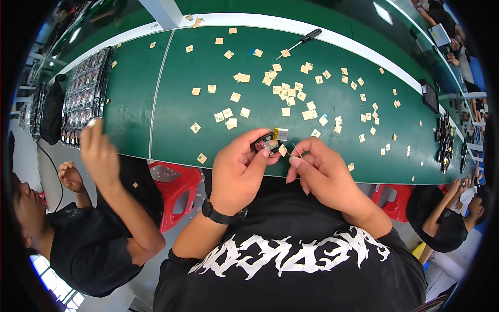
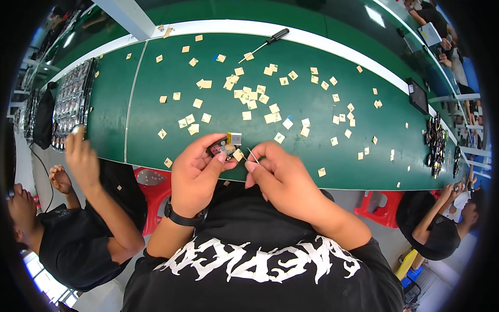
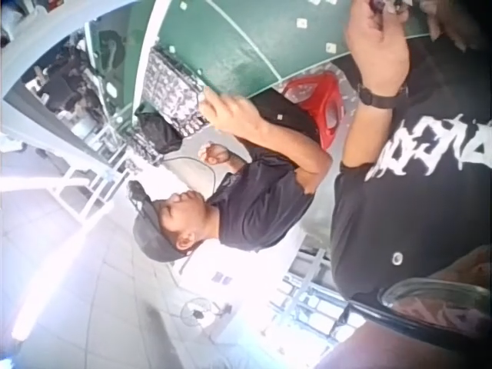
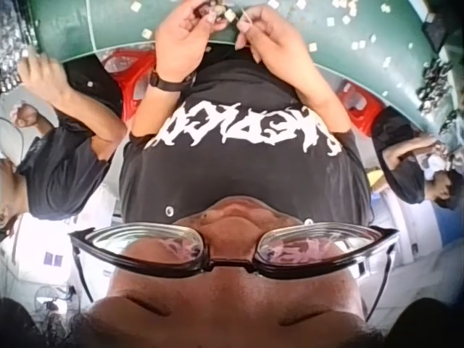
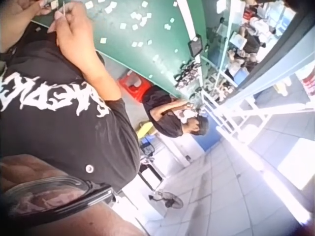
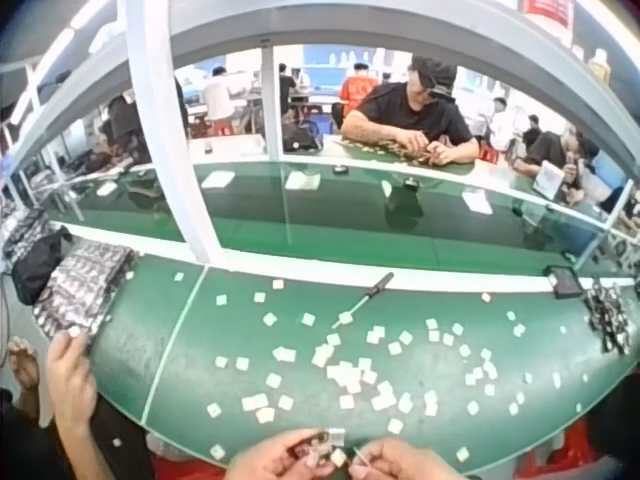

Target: Assembling small electronic components (possibly sensors or watch parts) at a factory workstation using tweezers.

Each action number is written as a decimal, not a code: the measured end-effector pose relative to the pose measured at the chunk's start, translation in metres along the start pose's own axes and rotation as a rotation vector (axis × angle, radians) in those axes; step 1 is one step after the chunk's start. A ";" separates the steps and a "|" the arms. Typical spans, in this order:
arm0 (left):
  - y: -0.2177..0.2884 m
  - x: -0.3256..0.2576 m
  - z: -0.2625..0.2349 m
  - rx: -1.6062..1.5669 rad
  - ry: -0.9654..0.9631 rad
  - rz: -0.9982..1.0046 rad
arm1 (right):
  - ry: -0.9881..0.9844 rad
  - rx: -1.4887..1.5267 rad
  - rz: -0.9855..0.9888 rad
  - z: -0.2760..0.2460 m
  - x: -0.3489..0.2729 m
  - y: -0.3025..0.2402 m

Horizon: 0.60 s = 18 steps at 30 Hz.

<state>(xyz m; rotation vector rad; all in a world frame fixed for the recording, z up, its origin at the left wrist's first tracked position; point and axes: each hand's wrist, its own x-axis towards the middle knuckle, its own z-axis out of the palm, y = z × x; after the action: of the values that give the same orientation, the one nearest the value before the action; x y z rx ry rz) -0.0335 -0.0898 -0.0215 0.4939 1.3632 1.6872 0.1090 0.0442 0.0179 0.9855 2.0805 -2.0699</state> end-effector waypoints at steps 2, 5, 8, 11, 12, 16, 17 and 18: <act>0.000 -0.001 0.002 0.010 0.023 -0.004 | 0.005 0.202 0.131 0.006 0.004 -0.004; -0.001 -0.003 0.004 0.051 0.055 0.000 | -0.013 0.280 0.164 0.012 0.011 -0.003; -0.007 -0.003 0.002 0.133 0.066 0.020 | -0.008 0.305 0.192 0.019 0.016 -0.002; -0.009 -0.003 0.001 0.188 0.058 0.046 | 0.042 0.364 0.151 0.023 0.019 0.002; -0.010 -0.002 0.000 0.187 0.046 0.061 | 0.041 0.361 0.152 0.024 0.019 0.001; -0.007 -0.001 -0.005 0.205 0.012 0.051 | 0.089 0.320 0.115 0.028 0.018 0.002; -0.003 -0.001 -0.005 0.131 -0.003 0.021 | 0.097 0.305 0.080 0.029 0.018 0.004; 0.000 0.000 -0.006 0.057 -0.018 -0.008 | 0.099 0.296 0.081 0.031 0.017 0.007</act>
<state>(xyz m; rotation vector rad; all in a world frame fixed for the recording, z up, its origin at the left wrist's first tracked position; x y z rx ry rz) -0.0376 -0.0935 -0.0233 0.5343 1.4014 1.6380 0.0859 0.0217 0.0008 1.2096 1.7715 -2.3785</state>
